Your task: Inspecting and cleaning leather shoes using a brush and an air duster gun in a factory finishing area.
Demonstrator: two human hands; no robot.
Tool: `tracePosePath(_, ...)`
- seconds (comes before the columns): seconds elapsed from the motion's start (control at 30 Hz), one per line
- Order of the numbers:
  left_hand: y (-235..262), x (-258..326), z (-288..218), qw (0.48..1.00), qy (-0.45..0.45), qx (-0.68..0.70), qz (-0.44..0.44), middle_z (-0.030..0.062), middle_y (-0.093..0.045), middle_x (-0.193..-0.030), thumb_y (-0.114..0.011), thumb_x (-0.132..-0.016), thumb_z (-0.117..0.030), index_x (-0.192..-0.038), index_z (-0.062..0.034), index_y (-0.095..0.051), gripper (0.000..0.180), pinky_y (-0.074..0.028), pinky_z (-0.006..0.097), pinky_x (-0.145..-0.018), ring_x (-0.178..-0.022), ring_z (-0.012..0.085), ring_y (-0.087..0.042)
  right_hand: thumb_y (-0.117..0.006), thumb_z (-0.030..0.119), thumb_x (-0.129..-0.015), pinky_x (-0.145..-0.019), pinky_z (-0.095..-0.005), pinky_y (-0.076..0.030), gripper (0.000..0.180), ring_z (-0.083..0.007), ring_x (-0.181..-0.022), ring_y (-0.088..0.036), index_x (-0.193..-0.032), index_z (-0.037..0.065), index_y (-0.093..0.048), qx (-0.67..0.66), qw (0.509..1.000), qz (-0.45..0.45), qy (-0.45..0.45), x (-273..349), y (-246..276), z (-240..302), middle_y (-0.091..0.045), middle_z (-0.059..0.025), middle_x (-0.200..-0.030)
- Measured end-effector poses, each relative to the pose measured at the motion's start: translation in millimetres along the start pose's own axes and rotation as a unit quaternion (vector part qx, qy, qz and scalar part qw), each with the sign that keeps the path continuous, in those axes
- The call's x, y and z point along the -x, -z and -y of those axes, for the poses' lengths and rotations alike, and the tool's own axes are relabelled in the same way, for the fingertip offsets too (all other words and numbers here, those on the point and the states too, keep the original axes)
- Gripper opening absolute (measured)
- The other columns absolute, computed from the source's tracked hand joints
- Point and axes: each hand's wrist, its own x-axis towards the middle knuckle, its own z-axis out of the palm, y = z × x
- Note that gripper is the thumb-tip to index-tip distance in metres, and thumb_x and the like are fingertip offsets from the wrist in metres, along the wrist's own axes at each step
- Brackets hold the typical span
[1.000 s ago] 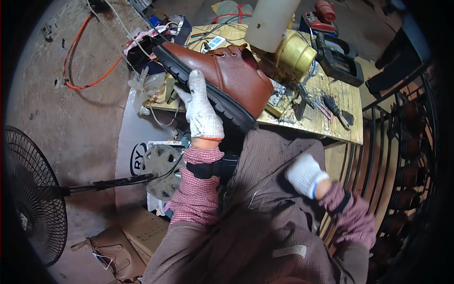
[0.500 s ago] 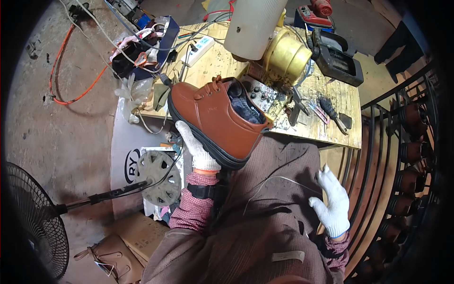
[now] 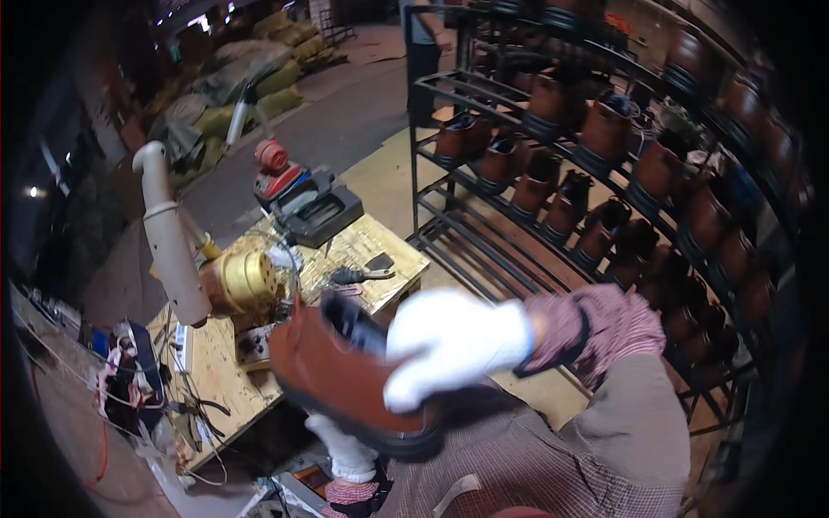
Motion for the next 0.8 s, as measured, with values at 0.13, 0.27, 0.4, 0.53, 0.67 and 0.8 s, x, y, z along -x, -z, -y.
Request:
tracePosePath(0.13, -29.8, -14.4, 2.7, 0.988, -0.016, -0.074, 0.136, 0.0161, -0.050, -0.152, -0.048, -0.096, -0.077, -0.162, -0.0013, -0.028, 0.103, -0.041, 0.042, -0.116, -0.136, 0.0284, -0.052, -0.077, 0.013, -0.085, -0.071, -0.0291, -0.060, 0.031, -0.0175, -0.078, -0.073, -0.109, -0.006, -0.073, -0.120, 0.913, -0.390, 0.029, 82.7, 73.0, 93.6, -0.074, -0.0105, -0.089)
tracePosePath(0.27, -28.1, -30.6, 13.6, 0.992, -0.005, -0.008, 0.122, 0.0224, -0.056, -0.142, -0.055, -0.090, -0.080, -0.164, -0.0039, -0.026, 0.110, -0.048, 0.045, -0.109, -0.124, 0.0315, -0.061, -0.077, 0.010, -0.086, -0.070, -0.0285, -0.059, 0.034, -0.0199, -0.077, -0.073, -0.117, -0.002, -0.068, 0.400, 0.692, -0.582, 0.150, 144.1, 105.1, 82.6, -0.073, -0.0113, -0.089)
tracePosePath(0.4, -37.1, -42.3, -0.2, 0.992, 0.006, -0.046, 0.120, 0.0218, -0.057, -0.141, -0.052, -0.090, -0.083, -0.164, -0.0043, -0.026, 0.111, -0.047, 0.045, -0.109, -0.123, 0.0309, -0.062, -0.071, 0.008, -0.090, -0.072, -0.0310, -0.057, 0.040, -0.0247, -0.083, -0.073, -0.130, 0.013, -0.067, 0.826, 0.391, -0.404, -0.048, 184.3, 206.2, 84.9, -0.073, -0.0111, -0.098)
tracePosePath(0.53, -21.0, -53.7, -3.3, 0.993, -0.034, -0.059, 0.095, 0.0223, -0.058, -0.140, -0.051, -0.091, -0.082, -0.163, -0.0040, -0.028, 0.109, -0.049, 0.045, -0.107, -0.121, 0.0313, -0.063, -0.069, 0.038, -0.086, -0.083, -0.0422, -0.056, 0.037, -0.0333, -0.093, -0.072, -0.114, 0.014, -0.073, 0.754, 0.454, -0.403, -0.251, 187.1, 341.5, 44.7, -0.076, -0.0155, -0.103)
tracePosePath(0.67, 3.5, -62.8, 5.1, 0.999, -0.030, -0.022, 0.004, 0.0207, -0.063, -0.134, -0.052, -0.088, -0.084, -0.163, -0.0052, -0.029, 0.111, -0.054, 0.040, -0.100, -0.110, 0.0290, -0.069, -0.065, 0.054, -0.086, -0.097, -0.0463, -0.053, 0.051, -0.0343, -0.112, -0.069, -0.113, 0.013, -0.079, 0.580, 0.566, -0.347, -0.472, 144.9, 360.4, 44.2, -0.075, -0.0169, -0.116)
tracePosePath(0.8, 12.5, -56.9, 0.2, 0.995, -0.033, -0.036, -0.083, 0.0198, -0.062, -0.134, -0.050, -0.089, -0.084, -0.164, -0.0055, -0.027, 0.111, -0.053, 0.039, -0.098, -0.111, 0.0271, -0.067, -0.069, 0.044, -0.093, -0.084, -0.0460, -0.058, 0.052, -0.0316, -0.098, -0.074, -0.127, 0.006, -0.067, 0.735, 0.414, -0.445, -0.299, 121.9, 401.9, -33.6, -0.076, -0.0170, -0.111)
